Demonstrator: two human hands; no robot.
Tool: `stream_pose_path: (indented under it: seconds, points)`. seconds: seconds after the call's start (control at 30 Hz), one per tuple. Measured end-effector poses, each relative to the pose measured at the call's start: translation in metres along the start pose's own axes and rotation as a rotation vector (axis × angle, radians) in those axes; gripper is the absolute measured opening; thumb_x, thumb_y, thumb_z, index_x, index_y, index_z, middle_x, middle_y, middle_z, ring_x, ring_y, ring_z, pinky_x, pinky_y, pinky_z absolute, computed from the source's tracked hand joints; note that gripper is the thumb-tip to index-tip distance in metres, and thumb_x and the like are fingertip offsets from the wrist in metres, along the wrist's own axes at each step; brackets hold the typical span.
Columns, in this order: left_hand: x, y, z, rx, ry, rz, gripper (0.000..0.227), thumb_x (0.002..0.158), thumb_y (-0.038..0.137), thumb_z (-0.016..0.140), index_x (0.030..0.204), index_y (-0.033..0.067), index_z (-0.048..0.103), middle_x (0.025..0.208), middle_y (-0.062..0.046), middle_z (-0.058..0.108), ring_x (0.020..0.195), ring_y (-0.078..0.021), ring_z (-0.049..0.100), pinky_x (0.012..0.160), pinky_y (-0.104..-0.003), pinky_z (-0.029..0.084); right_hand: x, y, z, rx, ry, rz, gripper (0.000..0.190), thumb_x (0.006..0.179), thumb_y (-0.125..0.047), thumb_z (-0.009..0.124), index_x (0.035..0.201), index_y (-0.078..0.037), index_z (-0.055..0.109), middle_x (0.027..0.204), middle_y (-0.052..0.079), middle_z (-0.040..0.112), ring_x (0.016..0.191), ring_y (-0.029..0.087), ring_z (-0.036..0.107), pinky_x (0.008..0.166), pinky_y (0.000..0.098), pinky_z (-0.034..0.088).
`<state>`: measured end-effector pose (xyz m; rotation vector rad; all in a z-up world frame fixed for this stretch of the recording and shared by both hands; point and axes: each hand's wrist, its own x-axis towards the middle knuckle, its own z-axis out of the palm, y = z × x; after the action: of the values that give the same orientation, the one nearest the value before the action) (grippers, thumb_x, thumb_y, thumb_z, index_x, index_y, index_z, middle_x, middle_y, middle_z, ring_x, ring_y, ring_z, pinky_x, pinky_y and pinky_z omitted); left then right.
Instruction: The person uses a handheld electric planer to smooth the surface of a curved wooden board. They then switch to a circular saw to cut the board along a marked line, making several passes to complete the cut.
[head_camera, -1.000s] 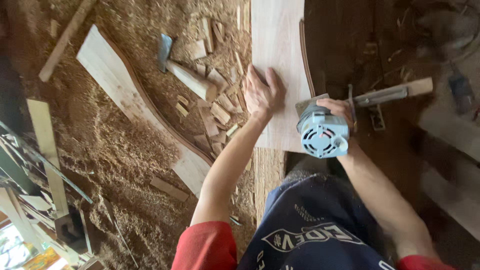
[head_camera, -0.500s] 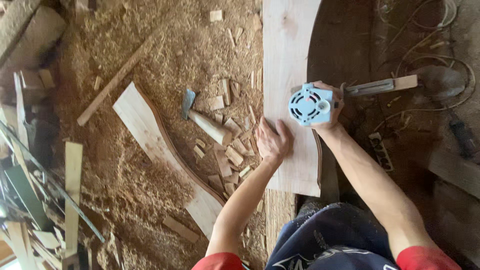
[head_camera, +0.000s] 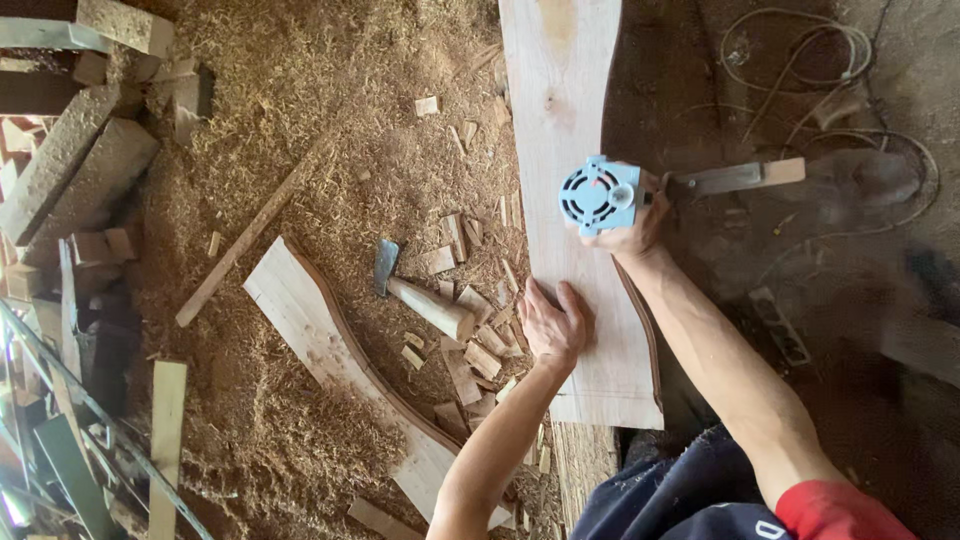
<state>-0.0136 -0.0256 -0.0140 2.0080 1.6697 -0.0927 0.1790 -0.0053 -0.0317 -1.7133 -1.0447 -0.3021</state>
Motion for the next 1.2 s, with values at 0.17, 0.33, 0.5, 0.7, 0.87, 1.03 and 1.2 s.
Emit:
stream_pose_path:
  seconds: [0.17,0.33,0.5,0.7,0.87,1.03,1.2]
  points:
    - [0.002,-0.002,-0.002,-0.019,-0.022,0.011,0.077,0.104,0.049,0.037,0.150,-0.0122,0.030,0.138,-0.036,0.051,0.131,-0.0475,0.045,0.115,-0.049,0.033,-0.006,0.018,0.008,0.055,-0.143,0.115,0.058,0.082,-0.042,0.089,0.121,-0.006,0.067,0.110,0.010,0.073,0.094,0.027,0.072,0.088,0.0407,0.058]
    - [0.001,-0.002,-0.002,-0.033,-0.025,0.004,0.075,0.103,0.048,0.037,0.149,-0.0117,0.032,0.136,-0.035,0.054,0.129,-0.0466,0.048,0.113,-0.049,0.035,-0.032,0.061,0.038,-0.252,-0.017,-0.040,0.096,0.074,-0.054,0.092,0.136,0.003,0.047,0.121,0.021,0.058,0.103,0.035,0.062,0.090,0.0503,0.050]
    - [0.002,-0.001,-0.002,-0.051,0.020,0.042,0.075,0.104,0.047,0.040,0.148,-0.0127,0.034,0.134,-0.036,0.055,0.127,-0.0489,0.049,0.111,-0.051,0.037,-0.027,0.091,0.059,-0.056,-0.079,0.019,0.088,0.083,-0.046,0.095,0.142,-0.003,0.045,0.129,0.016,0.057,0.111,0.030,0.062,0.097,0.0485,0.050]
    - [0.001,-0.009,0.003,-0.065,0.023,0.061,0.075,0.104,0.049,0.040,0.147,-0.0122,0.035,0.130,-0.035,0.058,0.121,-0.0485,0.052,0.109,-0.052,0.038,-0.002,0.090,0.058,-0.037,-0.049,-0.044,0.081,0.077,-0.039,0.096,0.133,-0.001,0.051,0.116,0.013,0.065,0.095,0.028,0.069,0.083,0.0463,0.058]
    - [0.003,-0.011,0.001,-0.055,-0.027,0.062,0.077,0.105,0.052,0.034,0.149,-0.0121,0.032,0.122,-0.034,0.061,0.115,-0.0445,0.055,0.106,-0.052,0.040,0.033,0.085,0.065,0.213,0.006,-0.156,0.074,0.084,-0.023,0.094,0.137,-0.003,0.047,0.112,0.012,0.067,0.091,0.028,0.074,0.086,0.0408,0.067]
    - [0.004,-0.010,0.002,-0.072,0.020,0.086,0.076,0.105,0.052,0.034,0.149,-0.0108,0.034,0.119,-0.032,0.063,0.110,-0.0425,0.057,0.105,-0.052,0.041,0.047,0.093,0.064,0.127,0.051,-0.210,0.091,0.082,-0.026,0.097,0.146,0.000,0.037,0.122,0.017,0.064,0.105,0.032,0.073,0.097,0.0444,0.064]
    - [0.005,-0.011,0.003,-0.065,0.001,0.069,0.077,0.104,0.052,0.035,0.147,-0.0114,0.035,0.115,-0.031,0.064,0.108,-0.0413,0.058,0.104,-0.051,0.043,0.044,0.118,0.080,0.093,0.063,-0.197,0.104,0.082,-0.030,0.098,0.152,0.001,0.027,0.132,0.020,0.057,0.119,0.033,0.067,0.109,0.0466,0.058]
